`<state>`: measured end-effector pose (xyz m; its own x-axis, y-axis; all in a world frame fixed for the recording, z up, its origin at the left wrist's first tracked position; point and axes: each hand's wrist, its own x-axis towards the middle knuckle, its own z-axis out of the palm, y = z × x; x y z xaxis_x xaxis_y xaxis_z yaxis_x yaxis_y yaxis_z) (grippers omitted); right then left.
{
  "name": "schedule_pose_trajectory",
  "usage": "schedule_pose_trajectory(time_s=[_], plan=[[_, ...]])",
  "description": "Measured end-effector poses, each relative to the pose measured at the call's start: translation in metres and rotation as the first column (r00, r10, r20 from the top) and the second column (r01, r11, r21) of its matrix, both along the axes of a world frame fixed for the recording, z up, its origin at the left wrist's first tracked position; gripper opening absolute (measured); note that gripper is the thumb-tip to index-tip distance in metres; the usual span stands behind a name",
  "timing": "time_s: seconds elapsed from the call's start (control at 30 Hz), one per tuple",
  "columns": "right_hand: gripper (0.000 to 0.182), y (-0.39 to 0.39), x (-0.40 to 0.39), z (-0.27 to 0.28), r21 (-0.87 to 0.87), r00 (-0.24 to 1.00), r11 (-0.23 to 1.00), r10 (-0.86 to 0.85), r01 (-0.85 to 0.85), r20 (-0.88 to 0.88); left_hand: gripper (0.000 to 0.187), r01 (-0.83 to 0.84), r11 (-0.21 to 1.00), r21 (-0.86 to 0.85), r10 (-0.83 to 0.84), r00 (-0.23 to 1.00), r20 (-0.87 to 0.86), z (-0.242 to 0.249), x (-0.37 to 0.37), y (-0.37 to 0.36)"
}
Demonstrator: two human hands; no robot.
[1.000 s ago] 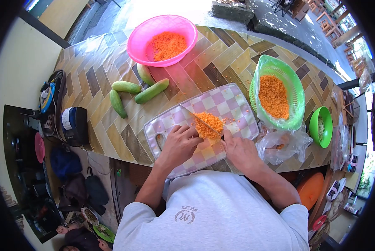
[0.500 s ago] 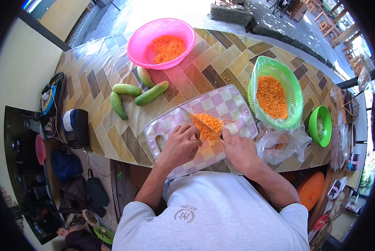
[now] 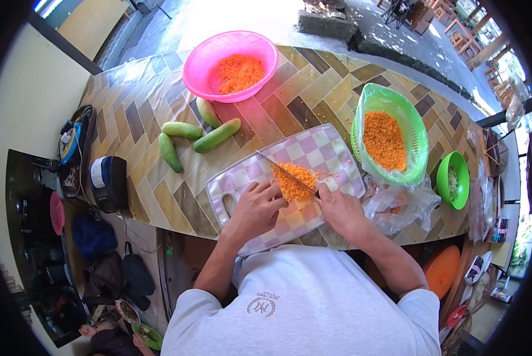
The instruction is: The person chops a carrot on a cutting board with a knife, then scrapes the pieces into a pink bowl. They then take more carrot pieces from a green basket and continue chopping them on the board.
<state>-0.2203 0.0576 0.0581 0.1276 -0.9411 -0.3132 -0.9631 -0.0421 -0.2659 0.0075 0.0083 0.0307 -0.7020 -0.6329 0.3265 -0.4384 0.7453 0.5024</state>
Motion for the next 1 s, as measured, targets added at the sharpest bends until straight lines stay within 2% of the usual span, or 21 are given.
schedule_pose_trajectory(time_s=[0.07, 0.17, 0.3, 0.4, 0.47, 0.6, 0.67, 0.7, 0.8, 0.83, 1.0], plan=[[0.025, -0.005, 0.007, 0.028, 0.102, 1.0, 0.995, -0.02, 0.021, -0.008, 0.023, -0.006, 1.0, 0.006, 0.006, 1.0, 0.018, -0.003, 0.0, 0.001], [0.026, -0.005, 0.003, 0.0, 0.12, 0.998, 0.991, -0.055, 0.05, 0.033, 0.023, 0.033, 0.998, 0.05, -0.035, 0.999, 0.031, -0.001, 0.003, 0.002], [0.028, -0.005, 0.004, 0.008, 0.092, 0.999, 0.995, -0.04, 0.039, 0.013, 0.024, 0.077, 0.995, 0.07, -0.082, 0.994, 0.072, 0.0, 0.009, -0.002], [0.027, -0.01, 0.005, 0.03, 0.18, 0.998, 0.981, -0.066, 0.066, -0.008, 0.025, 0.068, 0.997, 0.039, -0.069, 0.996, 0.051, 0.0, 0.008, -0.001], [0.027, 0.0, 0.0, 0.006, 0.155, 0.997, 0.985, -0.073, 0.071, 0.011, 0.023, 0.044, 0.999, 0.029, -0.044, 0.999, -0.017, -0.001, 0.006, 0.001], [0.028, -0.01, 0.003, 0.032, 0.145, 0.999, 0.989, -0.037, 0.041, -0.029, 0.018, -0.008, 1.0, -0.006, 0.008, 0.999, -0.041, 0.004, 0.004, -0.003], [0.034, 0.001, -0.002, -0.01, 0.121, 0.997, 0.991, -0.063, 0.057, 0.042, 0.018, -0.019, 1.0, 0.01, 0.019, 0.999, -0.038, 0.002, 0.007, -0.002], [0.037, -0.001, 0.0, -0.011, 0.097, 0.994, 0.993, -0.079, 0.072, 0.073, 0.018, -0.019, 1.0, 0.007, 0.019, 0.999, -0.041, 0.002, 0.007, -0.005], [0.035, -0.003, -0.002, 0.007, 0.081, 0.998, 0.995, -0.054, 0.053, 0.015, 0.02, -0.039, 0.999, 0.013, 0.04, 0.997, -0.064, -0.001, 0.01, -0.007], [0.034, -0.001, -0.002, 0.016, 0.084, 0.998, 0.995, -0.057, 0.056, 0.013, 0.014, -0.047, 0.998, 0.032, 0.048, 0.998, -0.027, 0.001, 0.012, -0.008], [0.028, 0.0, -0.012, 0.033, 0.167, 0.995, 0.982, -0.085, 0.091, -0.046, 0.011, -0.202, 0.979, -0.023, 0.201, 0.978, -0.059, -0.006, 0.018, -0.015]])
